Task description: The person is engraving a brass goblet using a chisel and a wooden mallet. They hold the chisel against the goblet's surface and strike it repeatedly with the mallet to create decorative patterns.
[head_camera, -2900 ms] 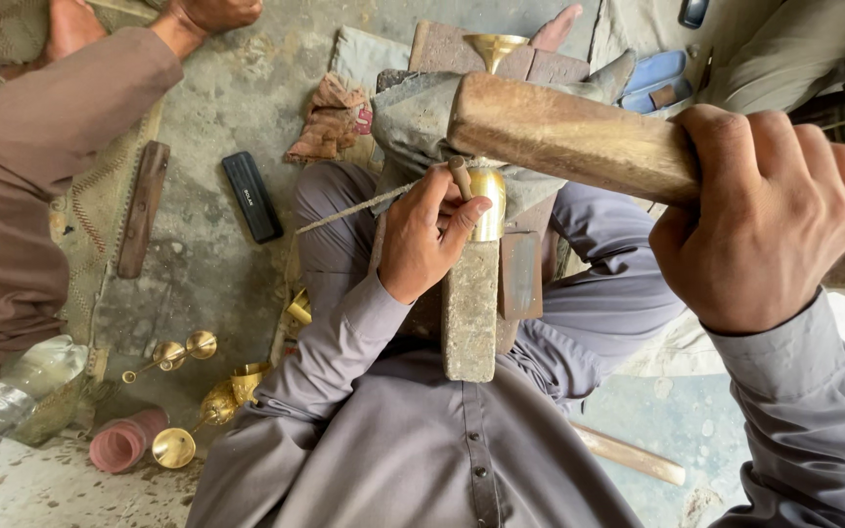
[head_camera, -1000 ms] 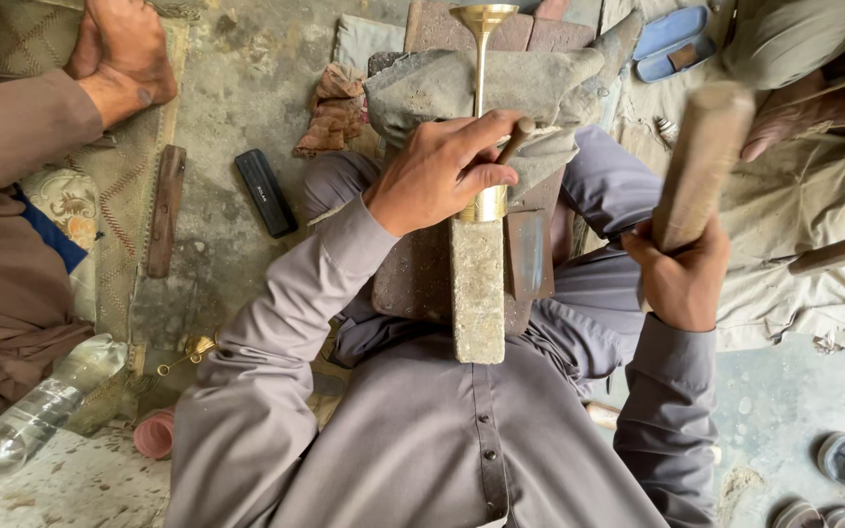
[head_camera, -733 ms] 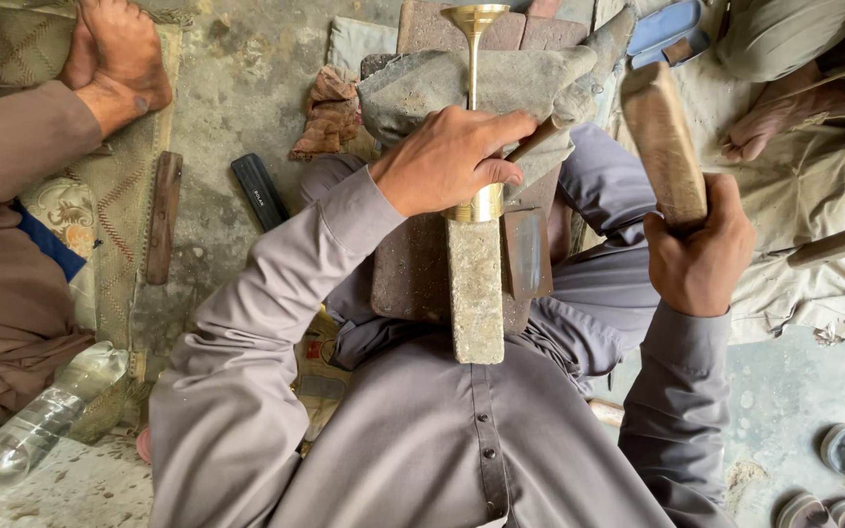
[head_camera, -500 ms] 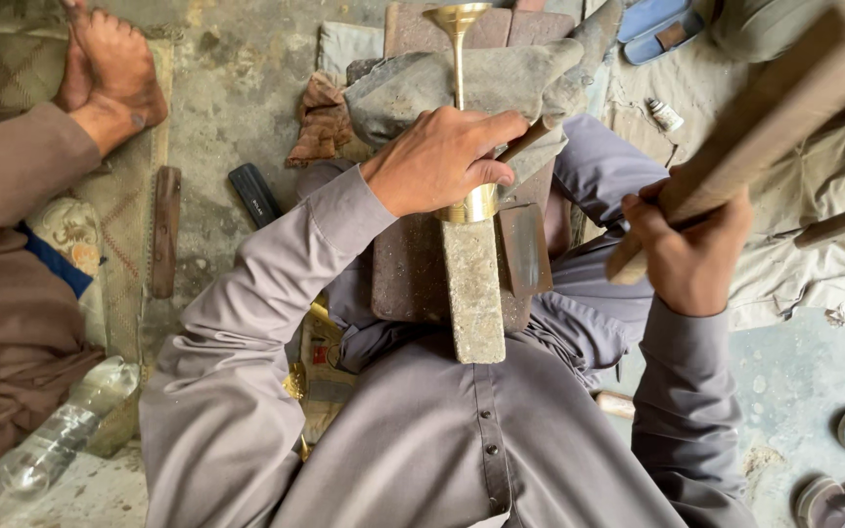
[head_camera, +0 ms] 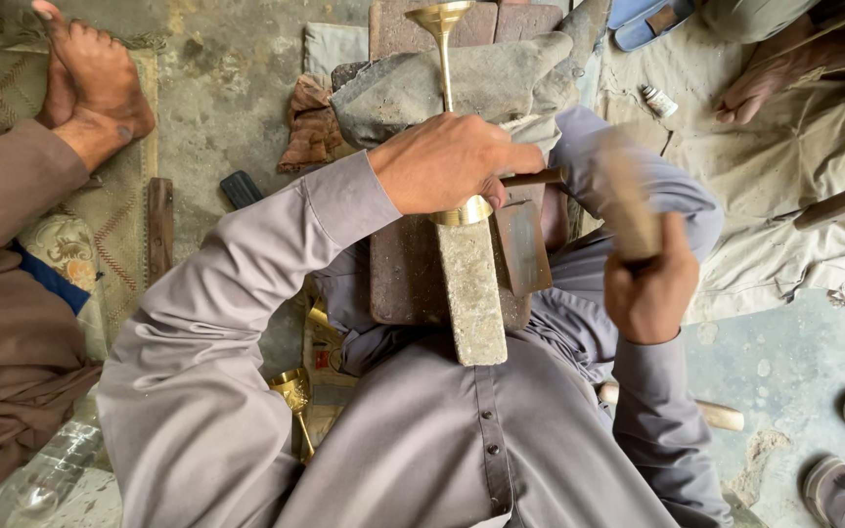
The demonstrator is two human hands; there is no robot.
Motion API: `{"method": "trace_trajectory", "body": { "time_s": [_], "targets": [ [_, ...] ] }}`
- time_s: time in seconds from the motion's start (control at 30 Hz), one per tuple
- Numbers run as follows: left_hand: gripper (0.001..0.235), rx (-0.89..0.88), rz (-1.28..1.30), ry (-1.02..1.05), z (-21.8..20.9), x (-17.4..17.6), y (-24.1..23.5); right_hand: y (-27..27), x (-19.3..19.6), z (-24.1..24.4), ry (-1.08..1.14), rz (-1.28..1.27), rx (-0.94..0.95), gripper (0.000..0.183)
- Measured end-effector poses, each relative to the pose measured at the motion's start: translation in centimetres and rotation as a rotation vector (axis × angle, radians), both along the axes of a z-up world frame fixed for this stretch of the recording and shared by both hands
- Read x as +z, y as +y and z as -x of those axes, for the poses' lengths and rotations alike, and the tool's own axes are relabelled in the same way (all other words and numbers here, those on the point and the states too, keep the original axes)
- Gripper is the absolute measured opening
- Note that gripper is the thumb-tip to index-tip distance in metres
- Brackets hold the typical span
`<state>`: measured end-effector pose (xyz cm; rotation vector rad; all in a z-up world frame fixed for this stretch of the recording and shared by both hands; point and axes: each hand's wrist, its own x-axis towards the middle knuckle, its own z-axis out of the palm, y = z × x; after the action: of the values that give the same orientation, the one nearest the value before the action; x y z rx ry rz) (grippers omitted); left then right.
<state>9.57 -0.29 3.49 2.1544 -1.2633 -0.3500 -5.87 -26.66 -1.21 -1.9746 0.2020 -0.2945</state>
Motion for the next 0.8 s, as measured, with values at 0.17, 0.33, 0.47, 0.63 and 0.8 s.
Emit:
{"method": "trace_trajectory", "body": {
  "time_s": [0.17,0.33,0.47,0.63,0.8],
  "targets": [
    [0.041,-0.007,0.032,-0.021,0.4,0.0,1.1,0.4,-0.9,0.6,-0.014,-0.32,-0.027,0.024],
    [0.04,0.053,0.201,-0.12,1.2,-0.5,2.2,0.0,0.6,-1.0,-0.146,0.132,0.016,0.027],
    [0.038,0.177,0.205,-0.115,2.0,-0.8,2.5,-0.9,3.6,-2.7,-0.146,0.359,0.143,0.024],
    [0.037,0.33,0.271,-0.07,3.2,-0.9,2.9,-0.7,6.5,-5.9,-0.139,0.488,0.264,0.016],
    [0.037,0.451,0.306,-0.052,4.6,-1.1,3.2,-0.5,9.7,-8.2,-0.201,0.664,0.345,0.017]
  ]
}}
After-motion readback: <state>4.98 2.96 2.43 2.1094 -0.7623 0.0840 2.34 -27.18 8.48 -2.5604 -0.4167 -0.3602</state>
